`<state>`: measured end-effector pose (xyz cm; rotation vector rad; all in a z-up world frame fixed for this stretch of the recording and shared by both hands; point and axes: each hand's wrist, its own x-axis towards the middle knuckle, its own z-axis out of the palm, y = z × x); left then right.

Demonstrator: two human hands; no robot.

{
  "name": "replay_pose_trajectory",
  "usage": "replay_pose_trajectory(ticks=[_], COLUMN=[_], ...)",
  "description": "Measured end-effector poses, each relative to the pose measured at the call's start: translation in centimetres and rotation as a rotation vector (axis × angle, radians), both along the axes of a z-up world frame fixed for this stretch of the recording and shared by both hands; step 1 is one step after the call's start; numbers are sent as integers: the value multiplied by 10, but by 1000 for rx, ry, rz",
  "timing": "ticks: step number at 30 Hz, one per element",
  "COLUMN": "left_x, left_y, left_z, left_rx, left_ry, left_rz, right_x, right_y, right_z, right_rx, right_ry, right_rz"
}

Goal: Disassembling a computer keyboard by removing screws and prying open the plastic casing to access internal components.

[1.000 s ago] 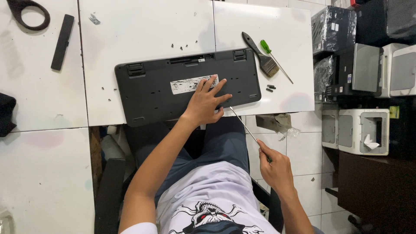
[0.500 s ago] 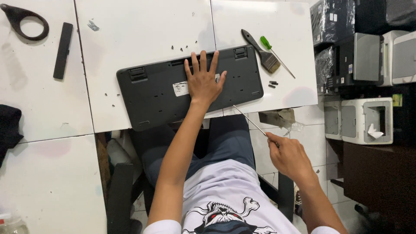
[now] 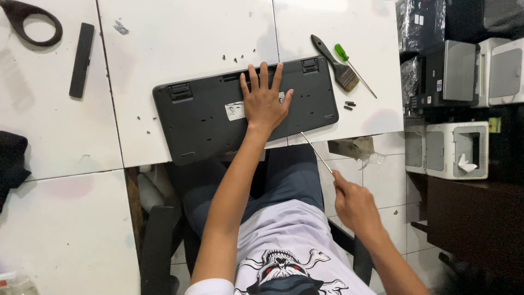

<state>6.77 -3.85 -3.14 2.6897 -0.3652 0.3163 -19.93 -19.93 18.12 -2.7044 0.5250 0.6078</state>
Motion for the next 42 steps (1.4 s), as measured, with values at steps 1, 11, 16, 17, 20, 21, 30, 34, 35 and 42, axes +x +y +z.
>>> replay_pose_trajectory(ticks=[1,11,16,17,20,21,30,34,35,42], left_x=[0,-6,-10,-11,-11,-12,-31,-29,-31,-30], left_y=[0,8,22,22,13,8,-44,-45,-43,-49], left_z=[-1,21,70,79,82,81,43,32,40,46], left_rx=[-2,38,180,223,298,324,513,487,479,490], left_ry=[2,98,386,428,471,473,244,209,228,275], left_rz=[7,-90,-261,-285,-349,-382,-568,-589,-577,-579], right_x=[-14,-62,-62,-64,-66,-65,-64,-70,-72,-64], right_y=[-3,-27,-30,-32,-34,-35,-31,-35,-38,-79], right_z=[-30,-225,-252,-259,-266,-266,-238,-210,-196,-115], right_rx=[-2,285,283,269,266,277,305,259,260,82], right_ry=[2,-573,-620,-639,-654,-647,-583,-573,-536,-382], right_rz=[7,-62,-67,-65,-72,-72,-117,-124,-162,-156])
